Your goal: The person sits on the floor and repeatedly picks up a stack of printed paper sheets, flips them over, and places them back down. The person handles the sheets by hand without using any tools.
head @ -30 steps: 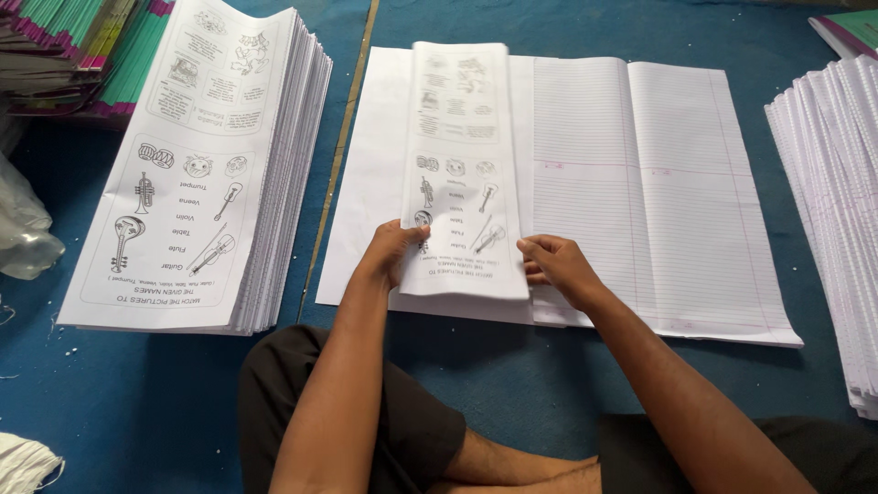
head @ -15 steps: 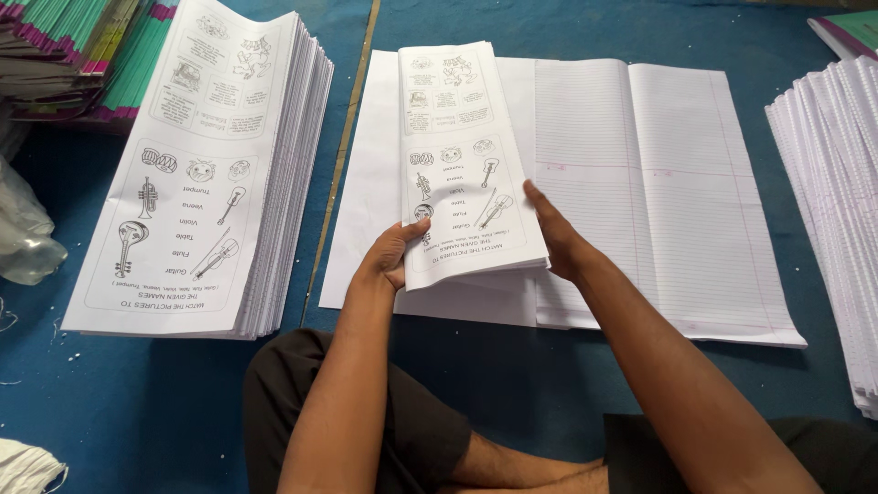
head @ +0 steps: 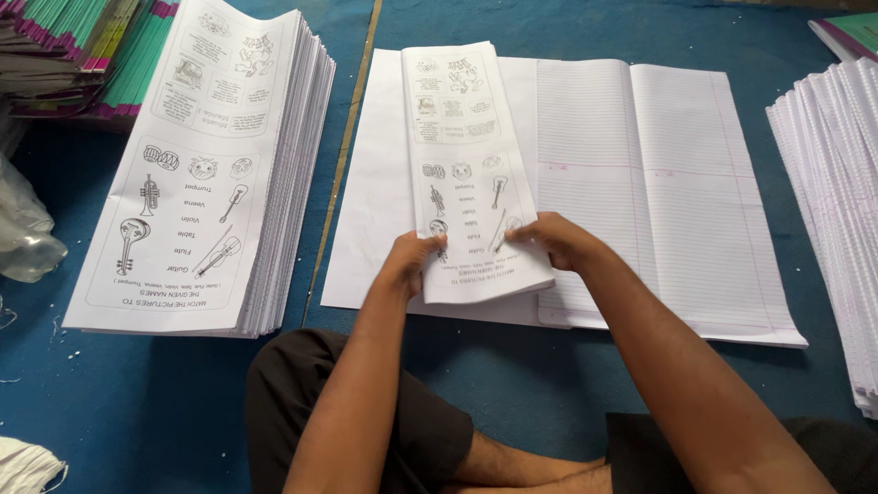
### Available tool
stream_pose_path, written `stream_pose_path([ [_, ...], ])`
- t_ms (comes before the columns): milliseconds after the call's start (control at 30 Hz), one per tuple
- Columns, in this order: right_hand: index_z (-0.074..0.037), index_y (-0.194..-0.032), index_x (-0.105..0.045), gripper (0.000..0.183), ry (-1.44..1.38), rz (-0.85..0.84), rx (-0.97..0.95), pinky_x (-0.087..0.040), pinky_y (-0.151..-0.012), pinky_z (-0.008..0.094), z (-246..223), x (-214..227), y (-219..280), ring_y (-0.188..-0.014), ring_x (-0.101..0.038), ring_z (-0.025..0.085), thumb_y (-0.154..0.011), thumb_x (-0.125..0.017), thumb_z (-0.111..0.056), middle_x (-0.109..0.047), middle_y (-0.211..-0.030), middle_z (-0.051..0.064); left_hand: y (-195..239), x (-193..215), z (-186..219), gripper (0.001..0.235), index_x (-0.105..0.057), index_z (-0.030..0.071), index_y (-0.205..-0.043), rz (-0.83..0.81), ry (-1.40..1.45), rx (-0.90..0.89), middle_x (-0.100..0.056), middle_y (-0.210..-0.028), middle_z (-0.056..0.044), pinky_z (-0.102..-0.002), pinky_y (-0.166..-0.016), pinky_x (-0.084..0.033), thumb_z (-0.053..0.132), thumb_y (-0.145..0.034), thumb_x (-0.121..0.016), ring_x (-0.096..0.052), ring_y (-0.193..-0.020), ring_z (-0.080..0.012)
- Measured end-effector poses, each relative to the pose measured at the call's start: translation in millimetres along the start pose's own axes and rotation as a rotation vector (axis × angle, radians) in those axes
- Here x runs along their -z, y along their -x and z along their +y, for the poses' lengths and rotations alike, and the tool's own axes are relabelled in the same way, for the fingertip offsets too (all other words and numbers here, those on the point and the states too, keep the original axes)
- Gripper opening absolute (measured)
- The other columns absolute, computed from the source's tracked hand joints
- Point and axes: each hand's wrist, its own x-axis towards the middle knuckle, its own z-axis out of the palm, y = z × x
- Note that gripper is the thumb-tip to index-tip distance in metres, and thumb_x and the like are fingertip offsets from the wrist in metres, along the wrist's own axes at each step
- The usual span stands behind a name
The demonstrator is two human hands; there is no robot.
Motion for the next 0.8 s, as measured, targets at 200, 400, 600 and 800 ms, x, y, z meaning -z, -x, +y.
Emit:
stream_pose_path([
  [200,0.008,-0.13,-0.056,0.049,0.024,0.113,0.061,-0.064,-0.079,0.04,16,-11,-3,-0.095,-0.075,0.035,-0.084,-0.067,-0.005,-0.07,-0.112,0.031,-1,-5,-17,0.029,-0.061,-0.016,-0.114,0.118,-0.119,-0.038,-0.072,-0.103,-0.028,-0.04,-0.072,-0.064,0.001,-0.09,-0.064,-0.074,-0.086,-0.0318],
  [400,0.002,-0.135,-0.057,0.053,0.02,0.068,0.298,-0.064,-0.078,0.035,29,-6,13,-0.09,-0.075,0.028,-0.084,-0.066,-0.009,-0.071,-0.108,0.025,5,-11,-12,0.031,-0.06,-0.011,-0.117,0.162,-0.169,-0.008,-0.071,-0.101,-0.024,-0.039,-0.07,-0.063,0.012,-0.096,-0.06,-0.074,-0.082,-0.0286],
  [600,-0.001,-0.137,-0.057,0.053,0.043,0.139,0.341,-0.064,-0.079,0.036,30,1,30,-0.088,-0.075,0.024,-0.086,-0.066,-0.012,-0.073,-0.107,0.021,-19,-16,-3,0.037,-0.063,-0.005,-0.118,0.108,-0.046,-0.205,-0.074,-0.099,-0.016,-0.031,-0.066,-0.063,0.023,-0.102,-0.046,-0.074,-0.078,-0.0186],
  [800,-0.002,-0.13,-0.064,0.041,0.058,0.113,0.532,-0.063,-0.083,0.035,21,12,40,-0.093,-0.074,0.021,-0.092,-0.066,-0.016,-0.074,-0.109,0.017,-36,-33,64,0.037,-0.066,-0.007,-0.12,0.101,-0.379,-0.339,-0.066,-0.09,-0.017,-0.037,-0.052,-0.042,0.022,-0.103,-0.051,-0.053,-0.065,-0.0212],
])
